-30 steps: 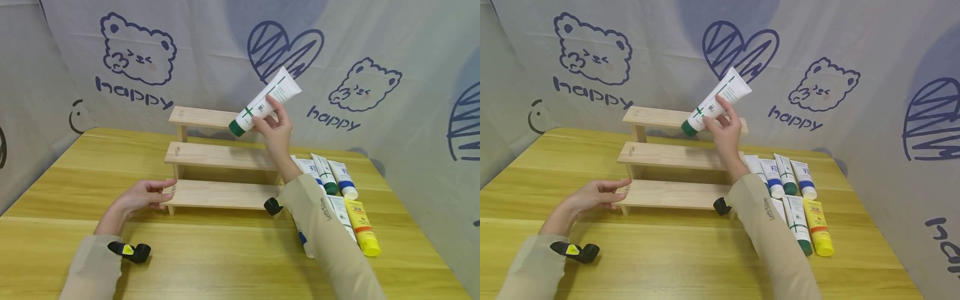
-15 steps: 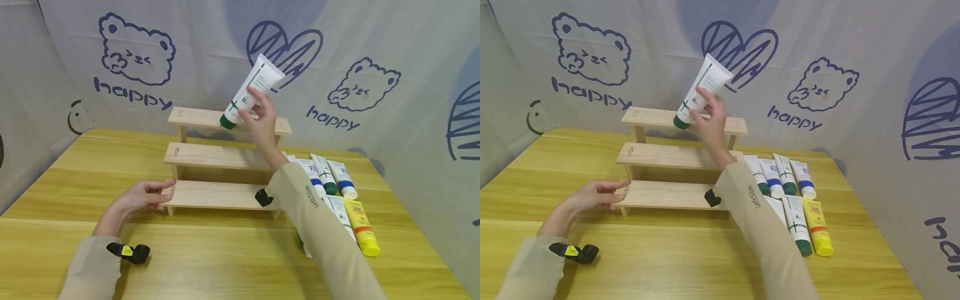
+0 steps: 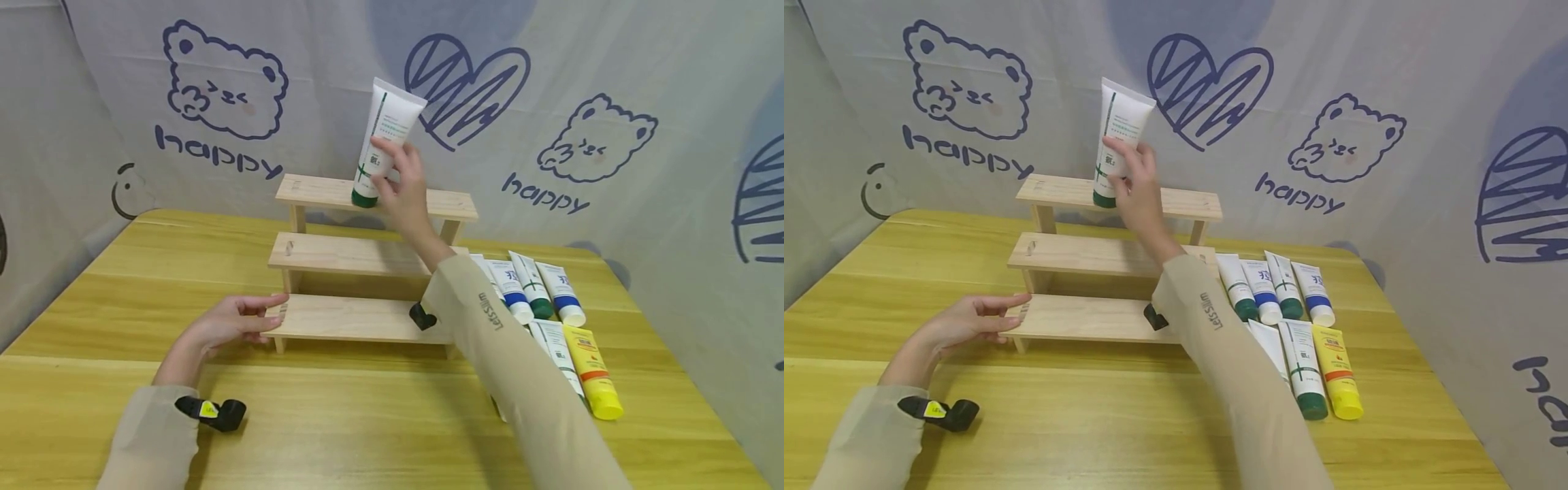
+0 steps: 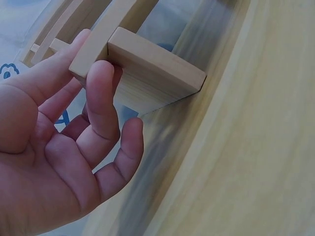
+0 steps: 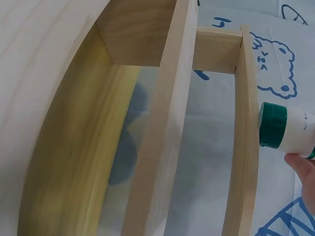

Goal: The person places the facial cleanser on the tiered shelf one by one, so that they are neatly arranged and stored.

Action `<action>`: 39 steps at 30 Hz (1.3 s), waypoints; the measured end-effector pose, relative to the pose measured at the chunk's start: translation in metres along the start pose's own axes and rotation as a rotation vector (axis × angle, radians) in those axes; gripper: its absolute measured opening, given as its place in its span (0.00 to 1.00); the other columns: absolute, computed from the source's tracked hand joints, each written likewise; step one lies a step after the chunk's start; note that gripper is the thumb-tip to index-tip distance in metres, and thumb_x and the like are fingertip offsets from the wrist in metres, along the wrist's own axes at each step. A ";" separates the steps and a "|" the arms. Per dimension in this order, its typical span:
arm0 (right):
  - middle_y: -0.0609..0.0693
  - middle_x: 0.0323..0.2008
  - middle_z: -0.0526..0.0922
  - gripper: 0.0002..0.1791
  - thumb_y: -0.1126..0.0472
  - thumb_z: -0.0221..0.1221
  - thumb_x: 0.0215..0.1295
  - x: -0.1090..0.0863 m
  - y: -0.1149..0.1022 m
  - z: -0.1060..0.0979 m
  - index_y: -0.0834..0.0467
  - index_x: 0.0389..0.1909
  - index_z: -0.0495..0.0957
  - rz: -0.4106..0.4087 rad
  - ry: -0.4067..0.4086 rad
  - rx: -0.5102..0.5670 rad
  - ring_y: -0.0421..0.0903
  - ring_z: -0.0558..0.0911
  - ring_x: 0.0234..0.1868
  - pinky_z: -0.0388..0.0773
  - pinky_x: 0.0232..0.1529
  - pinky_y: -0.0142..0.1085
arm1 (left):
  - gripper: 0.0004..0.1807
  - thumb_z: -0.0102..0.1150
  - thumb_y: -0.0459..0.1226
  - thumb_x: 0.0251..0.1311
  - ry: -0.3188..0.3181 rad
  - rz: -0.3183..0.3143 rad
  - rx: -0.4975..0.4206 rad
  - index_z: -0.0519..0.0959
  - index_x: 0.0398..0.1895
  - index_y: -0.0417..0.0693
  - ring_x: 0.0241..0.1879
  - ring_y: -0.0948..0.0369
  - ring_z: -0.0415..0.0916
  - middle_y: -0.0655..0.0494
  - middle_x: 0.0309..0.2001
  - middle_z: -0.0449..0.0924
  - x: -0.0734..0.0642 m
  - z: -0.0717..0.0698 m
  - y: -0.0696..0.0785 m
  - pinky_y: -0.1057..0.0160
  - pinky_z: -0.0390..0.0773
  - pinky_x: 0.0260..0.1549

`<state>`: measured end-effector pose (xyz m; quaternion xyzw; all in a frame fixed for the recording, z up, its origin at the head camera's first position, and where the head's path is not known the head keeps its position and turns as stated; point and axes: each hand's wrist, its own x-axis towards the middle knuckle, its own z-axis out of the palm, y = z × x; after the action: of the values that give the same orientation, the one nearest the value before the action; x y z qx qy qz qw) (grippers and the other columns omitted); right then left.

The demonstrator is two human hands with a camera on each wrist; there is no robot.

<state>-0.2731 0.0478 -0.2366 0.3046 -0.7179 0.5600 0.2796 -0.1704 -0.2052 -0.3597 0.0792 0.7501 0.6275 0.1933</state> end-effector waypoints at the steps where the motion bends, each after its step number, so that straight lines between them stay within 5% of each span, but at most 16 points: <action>1: 0.62 0.53 0.63 0.25 0.82 0.52 0.52 0.001 0.000 0.001 0.65 0.52 0.70 -0.005 -0.013 -0.012 0.51 0.70 0.49 0.75 0.42 0.33 | 0.32 0.59 0.36 0.55 -0.001 0.002 0.000 0.60 0.62 0.35 0.25 0.62 0.75 0.53 0.28 0.55 0.000 0.000 0.000 0.65 0.76 0.28; 10: 0.59 0.55 0.64 0.28 0.83 0.50 0.53 0.006 -0.003 0.011 0.65 0.56 0.65 -0.005 -0.075 -0.044 0.50 0.70 0.50 0.74 0.44 0.32 | 0.33 0.61 0.37 0.54 0.010 -0.006 0.006 0.61 0.62 0.35 0.26 0.61 0.74 0.52 0.29 0.55 0.001 -0.001 -0.003 0.64 0.77 0.30; 19: 0.56 0.63 0.59 0.38 0.80 0.51 0.55 0.006 -0.002 0.009 0.57 0.66 0.50 0.107 -0.063 -0.012 0.51 0.72 0.53 0.73 0.46 0.33 | 0.34 0.61 0.37 0.53 0.018 -0.015 -0.004 0.61 0.61 0.36 0.26 0.62 0.73 0.52 0.30 0.55 0.002 0.000 -0.002 0.64 0.77 0.31; 27: 0.61 0.47 0.74 0.30 0.74 0.59 0.52 -0.007 0.003 0.007 0.68 0.57 0.62 0.189 -0.018 -0.160 0.51 0.77 0.40 0.75 0.40 0.31 | 0.34 0.62 0.38 0.53 0.025 -0.013 0.013 0.62 0.61 0.36 0.25 0.61 0.74 0.52 0.29 0.56 0.002 0.000 -0.003 0.64 0.77 0.30; 39: 0.60 0.44 0.75 0.28 0.73 0.60 0.52 -0.002 0.007 0.022 0.66 0.55 0.64 0.237 0.010 -0.125 0.50 0.76 0.41 0.74 0.40 0.30 | 0.33 0.61 0.38 0.53 0.022 -0.007 0.017 0.62 0.62 0.36 0.25 0.61 0.73 0.52 0.29 0.55 0.002 0.001 -0.004 0.65 0.76 0.29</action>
<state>-0.2785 0.0277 -0.2477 0.1969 -0.7811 0.5446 0.2336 -0.1718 -0.2045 -0.3638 0.0714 0.7577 0.6213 0.1866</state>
